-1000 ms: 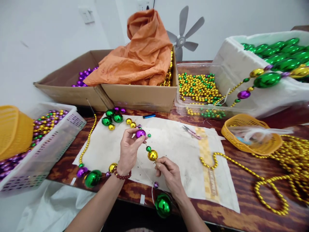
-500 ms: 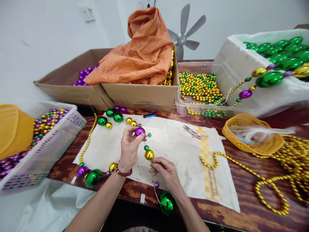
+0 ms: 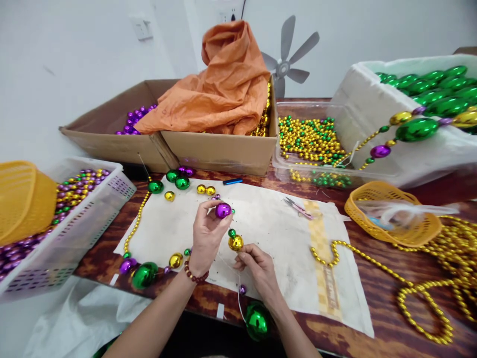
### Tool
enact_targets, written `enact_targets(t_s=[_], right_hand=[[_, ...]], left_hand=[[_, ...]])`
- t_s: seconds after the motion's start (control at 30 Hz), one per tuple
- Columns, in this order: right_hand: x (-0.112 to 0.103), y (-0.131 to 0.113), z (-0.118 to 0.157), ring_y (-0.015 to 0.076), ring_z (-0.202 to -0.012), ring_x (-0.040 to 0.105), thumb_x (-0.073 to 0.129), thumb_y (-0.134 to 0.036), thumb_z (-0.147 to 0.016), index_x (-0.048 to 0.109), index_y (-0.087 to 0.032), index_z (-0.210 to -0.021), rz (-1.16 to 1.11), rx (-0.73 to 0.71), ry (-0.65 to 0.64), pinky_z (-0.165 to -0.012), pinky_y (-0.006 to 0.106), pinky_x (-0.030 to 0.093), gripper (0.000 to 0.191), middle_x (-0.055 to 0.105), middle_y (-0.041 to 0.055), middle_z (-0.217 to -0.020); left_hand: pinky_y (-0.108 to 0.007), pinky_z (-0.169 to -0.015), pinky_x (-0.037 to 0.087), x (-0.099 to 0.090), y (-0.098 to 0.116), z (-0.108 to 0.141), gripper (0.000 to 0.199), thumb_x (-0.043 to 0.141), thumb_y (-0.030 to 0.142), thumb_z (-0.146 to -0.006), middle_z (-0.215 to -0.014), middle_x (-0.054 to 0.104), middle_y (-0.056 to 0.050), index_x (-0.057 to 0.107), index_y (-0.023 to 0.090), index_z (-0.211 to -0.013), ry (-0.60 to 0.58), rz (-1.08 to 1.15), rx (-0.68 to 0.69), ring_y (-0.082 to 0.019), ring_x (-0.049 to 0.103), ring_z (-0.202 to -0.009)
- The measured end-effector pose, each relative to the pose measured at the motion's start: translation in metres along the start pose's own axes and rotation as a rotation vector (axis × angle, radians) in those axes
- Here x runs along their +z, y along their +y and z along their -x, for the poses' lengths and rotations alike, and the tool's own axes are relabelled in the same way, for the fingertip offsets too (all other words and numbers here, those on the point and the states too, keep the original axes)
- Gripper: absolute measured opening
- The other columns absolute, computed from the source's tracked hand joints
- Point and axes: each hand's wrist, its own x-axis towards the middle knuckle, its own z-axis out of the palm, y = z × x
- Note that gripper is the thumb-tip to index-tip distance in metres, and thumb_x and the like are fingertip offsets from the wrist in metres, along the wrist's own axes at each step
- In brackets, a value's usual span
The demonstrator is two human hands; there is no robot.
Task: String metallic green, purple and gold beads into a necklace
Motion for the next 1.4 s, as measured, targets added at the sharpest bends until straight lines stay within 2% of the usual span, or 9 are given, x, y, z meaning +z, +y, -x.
enact_targets(t_s=[0.1,0.23,0.5,0.83,1.0,1.1,1.2,1.4], right_hand=[[-0.003,0.000,0.000,0.0137,-0.055,0.065,0.071,-0.039,-0.083,0.068,-0.017,-0.075,0.016,-0.015,0.009,-0.056,0.024,0.053,0.024,0.069,0.0007,-0.064],[-0.005,0.000,0.001,0.0142,-0.055,0.066,0.069,-0.039,-0.085,0.068,-0.017,-0.075,0.047,-0.035,-0.004,-0.056,0.025,0.054,0.024,0.069,0.0011,-0.064],[-0.004,0.001,0.008,0.0140,-0.055,0.065,0.067,-0.039,-0.085,0.067,-0.018,-0.075,0.030,-0.048,0.023,-0.056,0.025,0.054,0.023,0.068,0.0008,-0.064],[-0.005,-0.002,0.010,0.0139,-0.054,0.065,0.068,-0.040,-0.084,0.066,-0.018,-0.075,0.056,-0.016,0.041,-0.056,0.025,0.053,0.024,0.067,0.0000,-0.066],[-0.003,-0.003,0.012,0.0136,-0.055,0.065,0.068,-0.039,-0.085,0.066,-0.018,-0.075,0.048,-0.030,0.056,-0.057,0.025,0.053,0.023,0.066,-0.0003,-0.066],[-0.002,-0.004,0.009,0.0137,-0.055,0.064,0.068,-0.040,-0.085,0.066,-0.018,-0.076,0.048,-0.035,0.058,-0.057,0.025,0.053,0.024,0.066,0.0000,-0.066],[-0.002,-0.003,0.008,0.0138,-0.055,0.065,0.068,-0.041,-0.085,0.066,-0.018,-0.076,0.054,-0.043,0.051,-0.058,0.026,0.054,0.025,0.067,0.0002,-0.066],[-0.003,0.000,0.008,0.0145,-0.056,0.066,0.067,-0.039,-0.087,0.066,-0.019,-0.076,0.047,-0.075,0.043,-0.061,0.026,0.055,0.023,0.068,0.0001,-0.066]], left_hand=[[-0.029,-0.077,0.060,-0.004,0.004,0.001,0.030,0.076,0.028,-0.082,-0.106,0.069,-0.005,0.064,0.022,-0.109,-0.084,0.008,-0.036,-0.017,0.069,-0.090],[-0.028,-0.077,0.059,-0.010,0.004,0.000,0.027,0.074,0.027,-0.085,-0.107,0.071,-0.006,0.067,0.021,-0.109,-0.101,-0.011,-0.023,-0.016,0.069,-0.090],[-0.026,-0.069,0.058,-0.013,-0.003,-0.008,0.025,0.078,0.030,-0.081,-0.092,0.071,-0.003,0.067,0.020,-0.101,-0.078,0.151,-0.155,-0.015,0.069,-0.080],[-0.028,-0.069,0.057,-0.015,0.001,-0.016,0.029,0.081,0.031,-0.076,-0.099,0.068,-0.002,0.066,0.021,-0.098,0.008,0.263,-0.219,-0.014,0.070,-0.077],[-0.028,-0.070,0.057,-0.013,-0.002,-0.013,0.027,0.081,0.030,-0.077,-0.095,0.068,-0.002,0.066,0.020,-0.098,-0.008,0.248,-0.226,-0.014,0.069,-0.078],[-0.028,-0.070,0.057,-0.011,-0.003,-0.009,0.027,0.080,0.029,-0.078,-0.093,0.069,-0.002,0.064,0.021,-0.097,-0.015,0.218,-0.191,-0.014,0.068,-0.080],[-0.027,-0.073,0.056,-0.011,-0.003,-0.004,0.026,0.080,0.027,-0.079,-0.093,0.069,-0.002,0.066,0.022,-0.099,-0.013,0.164,-0.100,-0.014,0.067,-0.083],[-0.026,-0.080,0.056,-0.011,0.004,0.004,0.028,0.077,0.025,-0.081,-0.103,0.068,-0.004,0.069,0.023,-0.108,-0.024,-0.008,0.021,-0.015,0.066,-0.089]])
